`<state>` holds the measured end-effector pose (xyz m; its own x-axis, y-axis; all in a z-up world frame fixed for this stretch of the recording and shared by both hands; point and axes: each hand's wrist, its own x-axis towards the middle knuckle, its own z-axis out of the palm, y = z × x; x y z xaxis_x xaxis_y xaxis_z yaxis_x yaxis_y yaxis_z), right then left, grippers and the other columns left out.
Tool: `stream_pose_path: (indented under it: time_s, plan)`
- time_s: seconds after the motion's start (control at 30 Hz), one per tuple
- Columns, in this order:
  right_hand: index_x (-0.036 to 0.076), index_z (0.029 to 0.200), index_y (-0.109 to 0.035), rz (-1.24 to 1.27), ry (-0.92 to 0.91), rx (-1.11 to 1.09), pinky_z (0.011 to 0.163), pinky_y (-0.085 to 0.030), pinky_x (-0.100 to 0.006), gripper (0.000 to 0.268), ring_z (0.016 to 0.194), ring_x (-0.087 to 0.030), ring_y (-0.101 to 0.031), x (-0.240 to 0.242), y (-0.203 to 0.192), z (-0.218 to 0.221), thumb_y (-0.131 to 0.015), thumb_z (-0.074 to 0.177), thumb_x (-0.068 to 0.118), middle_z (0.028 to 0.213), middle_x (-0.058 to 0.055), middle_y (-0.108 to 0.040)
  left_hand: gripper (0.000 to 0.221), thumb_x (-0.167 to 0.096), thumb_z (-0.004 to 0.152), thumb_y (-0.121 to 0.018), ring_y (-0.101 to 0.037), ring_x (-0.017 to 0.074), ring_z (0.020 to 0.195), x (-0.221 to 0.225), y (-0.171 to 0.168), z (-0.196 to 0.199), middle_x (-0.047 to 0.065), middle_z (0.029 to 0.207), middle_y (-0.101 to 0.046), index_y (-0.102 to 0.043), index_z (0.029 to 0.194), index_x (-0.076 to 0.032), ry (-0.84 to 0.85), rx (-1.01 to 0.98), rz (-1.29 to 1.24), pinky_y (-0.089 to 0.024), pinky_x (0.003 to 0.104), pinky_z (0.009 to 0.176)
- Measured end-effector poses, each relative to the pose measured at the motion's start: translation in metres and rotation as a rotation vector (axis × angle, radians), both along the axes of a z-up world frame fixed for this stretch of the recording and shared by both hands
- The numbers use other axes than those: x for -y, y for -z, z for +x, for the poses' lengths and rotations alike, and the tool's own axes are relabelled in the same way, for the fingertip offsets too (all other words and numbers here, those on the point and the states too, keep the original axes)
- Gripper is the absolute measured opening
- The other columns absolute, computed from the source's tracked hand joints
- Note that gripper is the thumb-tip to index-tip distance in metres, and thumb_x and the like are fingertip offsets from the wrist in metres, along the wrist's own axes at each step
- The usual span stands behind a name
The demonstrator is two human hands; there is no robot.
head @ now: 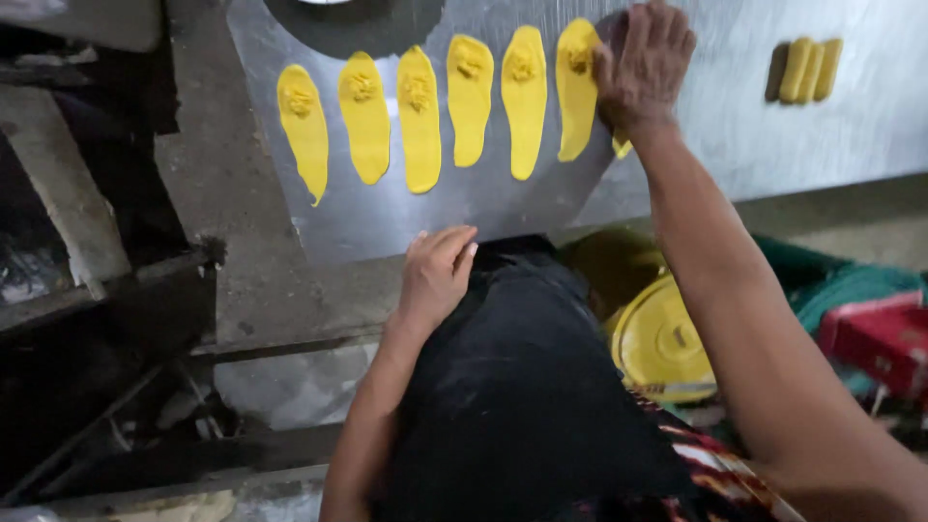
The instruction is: Filling and rolling dough pieces, cleaning the metal table workspace, and portioning more dough for baking.
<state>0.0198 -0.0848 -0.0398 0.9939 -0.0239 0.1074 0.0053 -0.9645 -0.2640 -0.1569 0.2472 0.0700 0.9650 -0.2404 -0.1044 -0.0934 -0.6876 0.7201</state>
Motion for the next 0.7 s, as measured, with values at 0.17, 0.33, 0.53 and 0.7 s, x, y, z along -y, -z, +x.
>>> stream_pose_path:
  time_s: [0.17, 0.33, 0.53, 0.7]
  plan:
    - [-0.012, 0.161, -0.033, -0.045, -0.158, 0.051, 0.130, -0.012, -0.064, 0.077, 0.158, -0.048, -0.027, -0.019, 0.011, -0.159, -0.046, 0.116, 0.049, 0.167, -0.032, -0.034, 0.022, -0.015, 0.095, -0.069, -0.069, 0.0320, 0.109, -0.024, -0.001, -0.008, 0.012, 0.116, -0.075, -0.073, 0.115, -0.006, 0.092, 0.023, -0.070, -0.047, 0.052, 0.102]
    - [-0.013, 0.161, -0.026, -0.089, -0.138, -0.074, 0.125, -0.003, -0.068, 0.088, 0.159, -0.048, -0.017, -0.016, 0.013, -0.158, -0.038, 0.113, 0.059, 0.168, -0.031, -0.023, 0.020, -0.012, 0.095, -0.069, -0.070, 0.0361, 0.107, -0.042, 0.002, -0.017, 0.016, 0.113, -0.074, -0.072, 0.113, -0.002, 0.011, -0.007, -0.148, -0.054, 0.043, 0.095]
    - [0.009, 0.170, -0.018, -0.157, 0.137, -0.441, 0.121, 0.005, -0.074, 0.089, 0.163, -0.040, -0.008, -0.011, -0.033, 0.009, -0.035, 0.107, 0.069, 0.174, -0.018, -0.010, 0.020, -0.011, 0.096, -0.068, -0.071, 0.0360, 0.107, -0.025, -0.001, -0.018, 0.018, 0.113, -0.074, -0.073, 0.112, -0.001, -0.111, -0.096, -0.151, -0.056, 0.042, 0.094]
    - [0.000, 0.168, -0.023, -0.098, 0.118, -0.163, 0.118, 0.001, -0.076, 0.088, 0.159, -0.046, -0.015, 0.011, 0.020, -0.049, -0.050, 0.108, 0.059, 0.173, -0.026, -0.020, 0.020, -0.012, 0.097, -0.067, -0.071, 0.0349, 0.109, -0.003, -0.012, 0.004, 0.018, 0.114, -0.075, -0.073, 0.113, -0.001, -0.044, -0.077, -0.168, -0.055, 0.042, 0.096]
